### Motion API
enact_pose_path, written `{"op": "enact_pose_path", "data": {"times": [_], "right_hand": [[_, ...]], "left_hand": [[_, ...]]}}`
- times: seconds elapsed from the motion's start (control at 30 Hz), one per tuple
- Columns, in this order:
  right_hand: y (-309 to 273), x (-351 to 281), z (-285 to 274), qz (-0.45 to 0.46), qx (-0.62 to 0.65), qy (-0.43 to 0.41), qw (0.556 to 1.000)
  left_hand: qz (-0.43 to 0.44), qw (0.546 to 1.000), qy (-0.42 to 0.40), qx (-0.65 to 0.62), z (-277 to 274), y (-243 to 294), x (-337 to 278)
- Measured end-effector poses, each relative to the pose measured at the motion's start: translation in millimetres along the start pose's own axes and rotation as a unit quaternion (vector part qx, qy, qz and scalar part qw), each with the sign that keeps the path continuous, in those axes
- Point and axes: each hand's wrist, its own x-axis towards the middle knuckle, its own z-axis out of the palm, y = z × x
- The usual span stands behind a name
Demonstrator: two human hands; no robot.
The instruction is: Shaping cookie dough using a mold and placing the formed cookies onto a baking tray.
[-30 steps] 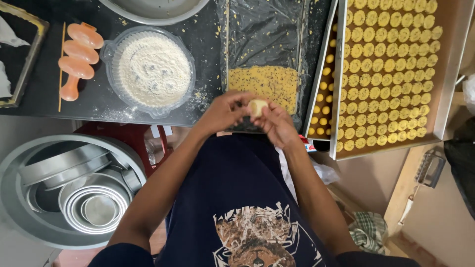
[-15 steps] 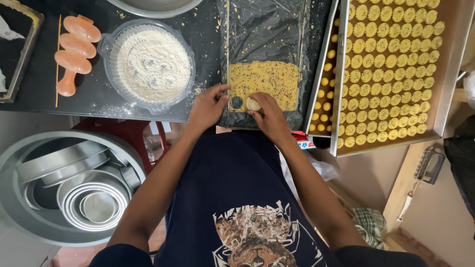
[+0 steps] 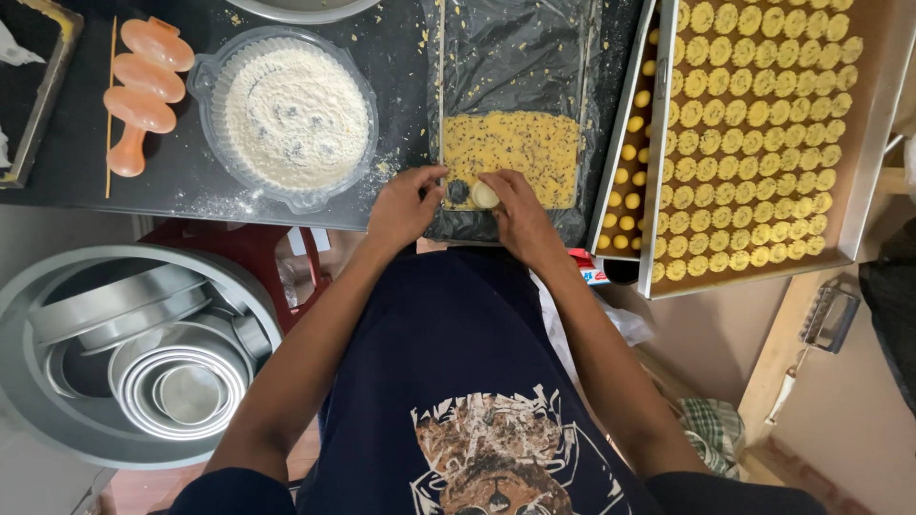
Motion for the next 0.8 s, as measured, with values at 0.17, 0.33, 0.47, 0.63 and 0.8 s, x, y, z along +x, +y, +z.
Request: {"op": "enact_pose_path", "data": {"times": [0.17, 0.33, 0.47, 0.63, 0.8], "right_hand": [[-3, 0, -5, -0.008, -0.001, -0.005, 1.0], [2, 1, -2, 0.0, -0.006, -0.003, 1.0], [2, 0, -1, 0.004, -0.008, 0.011, 1.0], [-2, 0, -2, 0.004, -0.004, 0.008, 1.0], [1, 4, 0, -0.004, -0.011, -0.003, 1.0]], "left_hand": [[-0.008, 0.997, -0.043, 0.067, 8, 3, 1], [0.019, 0.991, -0.084, 0.105, 14, 5, 1], [0.002, 0.985, -0.121, 0.121, 12, 16, 0], [-0.021, 0.982, -0.134, 0.133, 12, 19, -1], [0.003, 0.984, -0.129, 0.119, 12, 18, -1]]}}
